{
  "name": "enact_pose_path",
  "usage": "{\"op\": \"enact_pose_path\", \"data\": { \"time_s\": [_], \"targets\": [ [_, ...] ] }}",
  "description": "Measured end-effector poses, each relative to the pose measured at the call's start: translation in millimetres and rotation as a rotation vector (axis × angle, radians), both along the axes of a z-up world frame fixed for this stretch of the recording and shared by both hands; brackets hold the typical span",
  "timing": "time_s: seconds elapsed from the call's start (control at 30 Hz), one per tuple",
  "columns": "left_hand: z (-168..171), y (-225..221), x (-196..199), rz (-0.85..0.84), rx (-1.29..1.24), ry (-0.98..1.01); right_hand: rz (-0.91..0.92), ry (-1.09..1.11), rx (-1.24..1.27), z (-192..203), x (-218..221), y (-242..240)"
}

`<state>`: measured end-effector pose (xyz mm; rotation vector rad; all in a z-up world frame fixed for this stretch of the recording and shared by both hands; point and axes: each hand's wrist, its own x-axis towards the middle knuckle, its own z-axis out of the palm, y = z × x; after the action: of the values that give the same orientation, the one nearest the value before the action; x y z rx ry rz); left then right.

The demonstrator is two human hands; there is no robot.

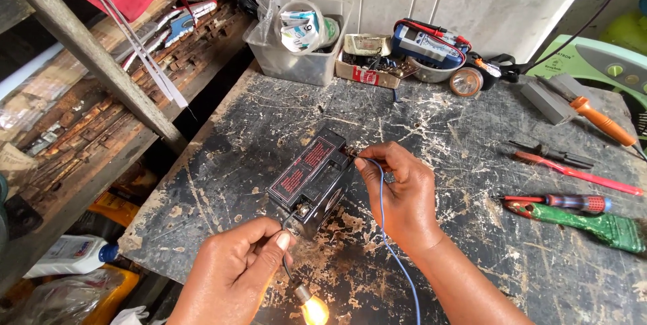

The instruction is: Disassembling a small electronic component using a screwdriver and pliers on a workbench

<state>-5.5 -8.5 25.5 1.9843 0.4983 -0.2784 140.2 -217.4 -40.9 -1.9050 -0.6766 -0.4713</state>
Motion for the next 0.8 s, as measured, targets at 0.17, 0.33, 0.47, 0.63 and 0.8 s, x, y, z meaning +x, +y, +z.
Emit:
{"op": "enact_pose_path", "data": {
  "time_s": [0.17, 0.33, 0.47, 0.63, 0.8],
  "targets": [
    [-21, 6, -3, -0.063, 0.032, -0.106, -0.053, 0.014, -0.015, 4, -1, 2],
    [-25, 8, -3, -0.108, 0.163, -0.212, -0.078, -0.058, -0.021, 22, -3, 0],
    [-27, 9, -3, -0.113, 0.125, -0.204, 0.012, -0.059, -0.065, 17, -2, 5],
    [-29, 10, -7, -0.123, 0.090, -0.220, -0.069, -0.059, -0.083, 14, -5, 5],
    [-24, 11, -8, -0.144, 0.105, -0.283, -0.085, 0.001, -0.043, 11, -9, 7]
  ]
}}
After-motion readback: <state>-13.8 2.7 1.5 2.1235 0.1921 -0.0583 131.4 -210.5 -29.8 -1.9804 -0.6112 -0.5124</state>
